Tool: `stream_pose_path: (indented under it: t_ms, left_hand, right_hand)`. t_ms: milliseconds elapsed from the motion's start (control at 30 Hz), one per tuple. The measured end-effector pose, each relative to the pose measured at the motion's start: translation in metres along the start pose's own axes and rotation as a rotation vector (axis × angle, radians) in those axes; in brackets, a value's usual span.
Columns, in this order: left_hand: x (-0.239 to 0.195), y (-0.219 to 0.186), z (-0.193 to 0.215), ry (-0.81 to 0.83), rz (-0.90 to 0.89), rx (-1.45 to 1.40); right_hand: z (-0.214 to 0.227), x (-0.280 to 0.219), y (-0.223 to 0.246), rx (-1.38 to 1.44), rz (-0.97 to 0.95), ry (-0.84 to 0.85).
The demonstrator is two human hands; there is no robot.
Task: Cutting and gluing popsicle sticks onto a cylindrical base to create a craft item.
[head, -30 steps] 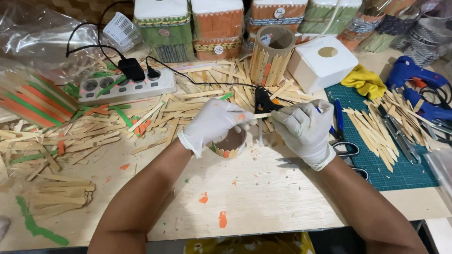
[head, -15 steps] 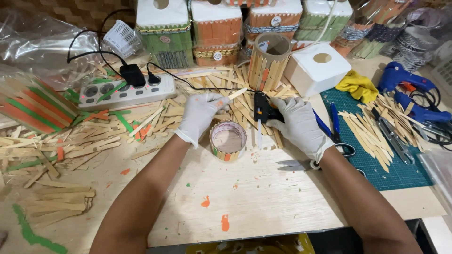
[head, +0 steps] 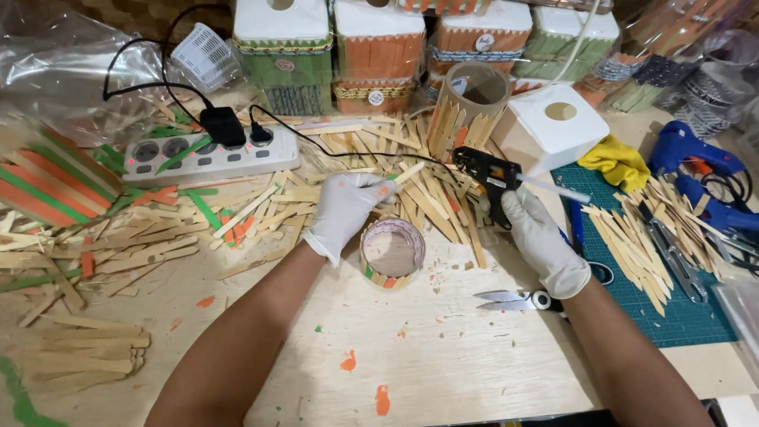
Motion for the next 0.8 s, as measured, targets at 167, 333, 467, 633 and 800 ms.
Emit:
stream_pose_path:
  t_ms: [167,333,467,633,800]
  left_hand:
    - [-0.001,-0.005,0.000,-0.010,-0.047,0.097]
    - [-0.003,-0.001,-0.006,0.006,-0.071,0.096]
    - [0.003,0.011,-0.006,0.018,-0.052,0.148]
    - [0.004,0.014,-0.006,0.028,-0.043,0.160]
    - [0.005,0.017,-0.005,0.045,-0.046,0.155]
  right_hand:
    - [-0.058,-0.020,-0.018,-1.686,0.385,0.011]
    - [-0.017,-0.012,-0.015,-1.733,0.435,-0.010]
    - [0.020,0.002,-0.003,-1.831,0.419,-0.059]
    - [0.009,-0.005,-0.005,-1.822,0.435,-0.042]
    - [0.011,-0.004,-0.002,-1.854,0.461,-0.014]
Point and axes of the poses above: each hand's wrist, its own x-axis towards the middle knuckle, its own z-axis out of the back of the hand, y = z × x, the point moved 9 cm from there along x, towards the middle knuckle, and after that the axes turned 5 degrees about x, right-handed, at the moved point
